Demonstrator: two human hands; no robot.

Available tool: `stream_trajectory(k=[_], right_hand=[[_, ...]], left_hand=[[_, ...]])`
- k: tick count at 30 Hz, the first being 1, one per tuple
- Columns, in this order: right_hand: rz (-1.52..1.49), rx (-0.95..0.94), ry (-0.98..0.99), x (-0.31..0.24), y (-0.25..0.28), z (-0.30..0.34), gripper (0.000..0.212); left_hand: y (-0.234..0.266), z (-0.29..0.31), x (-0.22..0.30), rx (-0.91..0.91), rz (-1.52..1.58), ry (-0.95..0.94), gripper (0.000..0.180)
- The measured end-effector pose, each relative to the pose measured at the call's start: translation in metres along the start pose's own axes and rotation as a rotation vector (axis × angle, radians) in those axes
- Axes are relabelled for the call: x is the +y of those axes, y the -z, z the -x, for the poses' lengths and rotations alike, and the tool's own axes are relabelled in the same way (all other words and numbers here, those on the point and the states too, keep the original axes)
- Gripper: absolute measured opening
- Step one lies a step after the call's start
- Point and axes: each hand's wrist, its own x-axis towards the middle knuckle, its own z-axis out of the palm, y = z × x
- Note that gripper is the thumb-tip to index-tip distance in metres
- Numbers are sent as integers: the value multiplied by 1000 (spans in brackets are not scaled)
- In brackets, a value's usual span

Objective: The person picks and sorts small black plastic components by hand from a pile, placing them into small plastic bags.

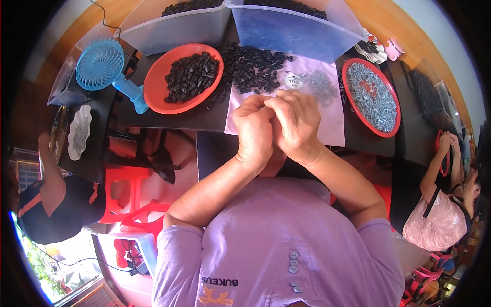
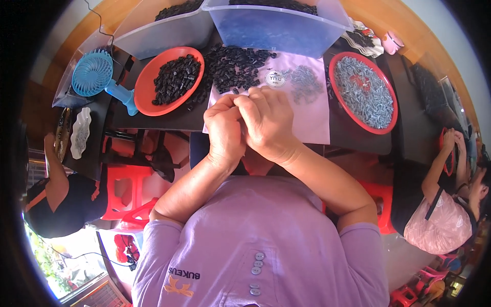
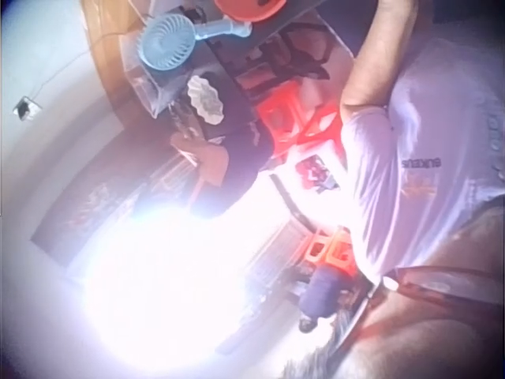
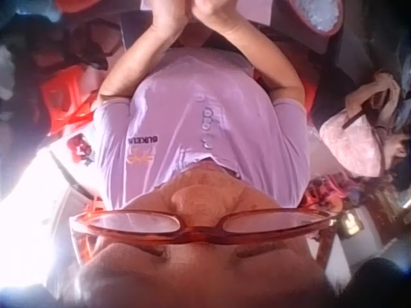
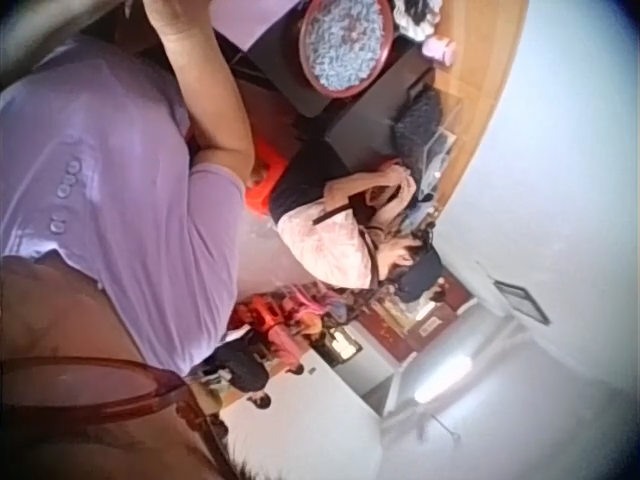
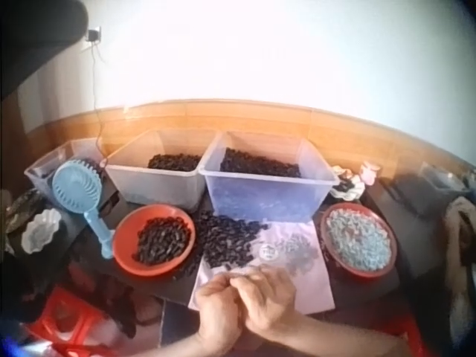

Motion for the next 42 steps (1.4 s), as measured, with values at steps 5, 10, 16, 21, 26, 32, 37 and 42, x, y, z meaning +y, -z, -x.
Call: stream_trajectory(k=[5, 10, 16, 21, 26, 32, 37, 42], right_hand=[[0, 55, 59, -4, -8, -2, 26], [-100, 51, -1, -14, -19, -9, 22], [-25, -152, -118, 52, 3, -19, 24], [190, -450, 13, 92, -11, -6, 21], [-277, -188, -316, 97, 0, -13, 28], [-1083, -12, -1082, 71, 34, -29, 19], [-1208, 124, -1270, 70, 37, -14, 16], [-1209, 100, -1242, 65, 40, -15, 16]], left_hand=[[6, 1, 6, 35, 28, -19, 18], [20, -2, 21, 41, -21, 0, 18], [38, -36, 68, 86, -484, -287, 9], [75, -80, 77, 80, -1240, -805, 14], [26, -64, 51, -181, -1030, -827, 12], [-30, -51, 15, -356, -936, -867, 24], [-38, -52, 3, -343, -960, -1024, 21], [-35, -48, 2, -367, -912, -934, 18]])
